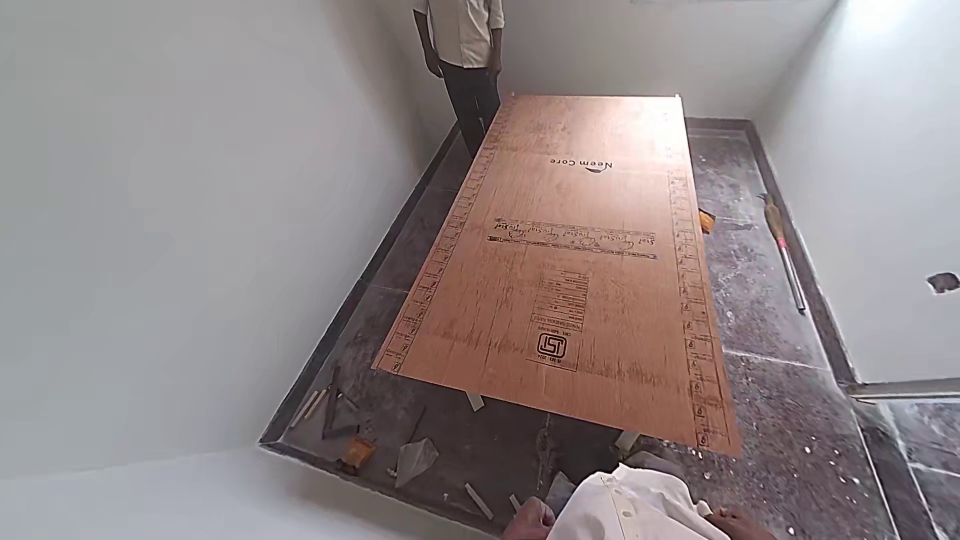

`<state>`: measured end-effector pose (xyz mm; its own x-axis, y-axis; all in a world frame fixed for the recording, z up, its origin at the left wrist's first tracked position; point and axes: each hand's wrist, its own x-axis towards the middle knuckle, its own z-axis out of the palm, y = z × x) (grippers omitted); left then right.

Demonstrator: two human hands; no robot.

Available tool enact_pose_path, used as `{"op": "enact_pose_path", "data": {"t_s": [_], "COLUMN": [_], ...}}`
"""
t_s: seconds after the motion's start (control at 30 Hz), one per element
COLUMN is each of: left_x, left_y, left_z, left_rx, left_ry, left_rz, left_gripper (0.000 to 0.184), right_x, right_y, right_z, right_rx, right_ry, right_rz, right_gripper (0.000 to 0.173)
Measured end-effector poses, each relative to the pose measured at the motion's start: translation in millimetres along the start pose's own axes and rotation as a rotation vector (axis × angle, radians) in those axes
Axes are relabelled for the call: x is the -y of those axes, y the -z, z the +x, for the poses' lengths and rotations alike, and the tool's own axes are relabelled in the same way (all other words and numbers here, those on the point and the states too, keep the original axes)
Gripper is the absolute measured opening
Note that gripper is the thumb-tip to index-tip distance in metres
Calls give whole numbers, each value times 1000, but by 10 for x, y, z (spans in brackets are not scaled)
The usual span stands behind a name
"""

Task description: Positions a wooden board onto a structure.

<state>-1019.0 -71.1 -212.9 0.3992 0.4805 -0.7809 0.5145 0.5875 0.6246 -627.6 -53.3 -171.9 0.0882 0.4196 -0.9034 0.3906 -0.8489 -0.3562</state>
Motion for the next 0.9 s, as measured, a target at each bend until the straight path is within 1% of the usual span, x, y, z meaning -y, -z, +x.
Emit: {"op": "enact_pose_path", "data": {"t_s": [0.03, 0.1, 0.17, 0.27, 0.37, 0.43, 0.53, 0.6, 0.67, 0.83, 0.87, 0.9], "left_x": [18, 56, 52, 30, -82, -172, -320, -371, -395, -809, -818, -802], "left_y": [44, 85, 171, 261, 322, 304, 183, 60, -43, -172, -151, -104], "left_z": [52, 106, 196, 272, 318, 346, 373, 416, 476, 209, 207, 251], "left_rx": [33, 81, 97, 115, 69, -1, -119, -154, -187, -90, -100, -108], "left_ry": [-5, -12, -33, -46, 63, 142, 274, 352, 353, 314, 304, 287], "left_rz": [29, 78, 108, 188, 293, 352, 426, 456, 459, 544, 551, 563], "left_gripper": [24, 27, 29, 29, 29, 32, 35, 36, 36, 33, 34, 40], "right_x": [-130, -364, -388, -407, -407, -429, -565, -657, -749, -943, -959, -958], "right_y": [-28, -125, -189, -276, -314, -293, -259, -264, -248, -243, -267, -298], "right_z": [48, 55, 42, 18, 38, 65, 164, 165, 204, 241, 233, 223], "right_rx": [-5, 0, -1, -19, -17, -16, -16, -30, -44, -50, -49, -54], "right_ry": [14, 17, 28, 27, -11, -39, -28, -16, 8, 5, 0, -4], "right_rz": [28, 103, 147, 185, 173, 177, 263, 349, 402, 458, 477, 498], "right_gripper": [21, 28, 31, 30, 25, 22, 23, 26, 27, 25, 26, 27]}}
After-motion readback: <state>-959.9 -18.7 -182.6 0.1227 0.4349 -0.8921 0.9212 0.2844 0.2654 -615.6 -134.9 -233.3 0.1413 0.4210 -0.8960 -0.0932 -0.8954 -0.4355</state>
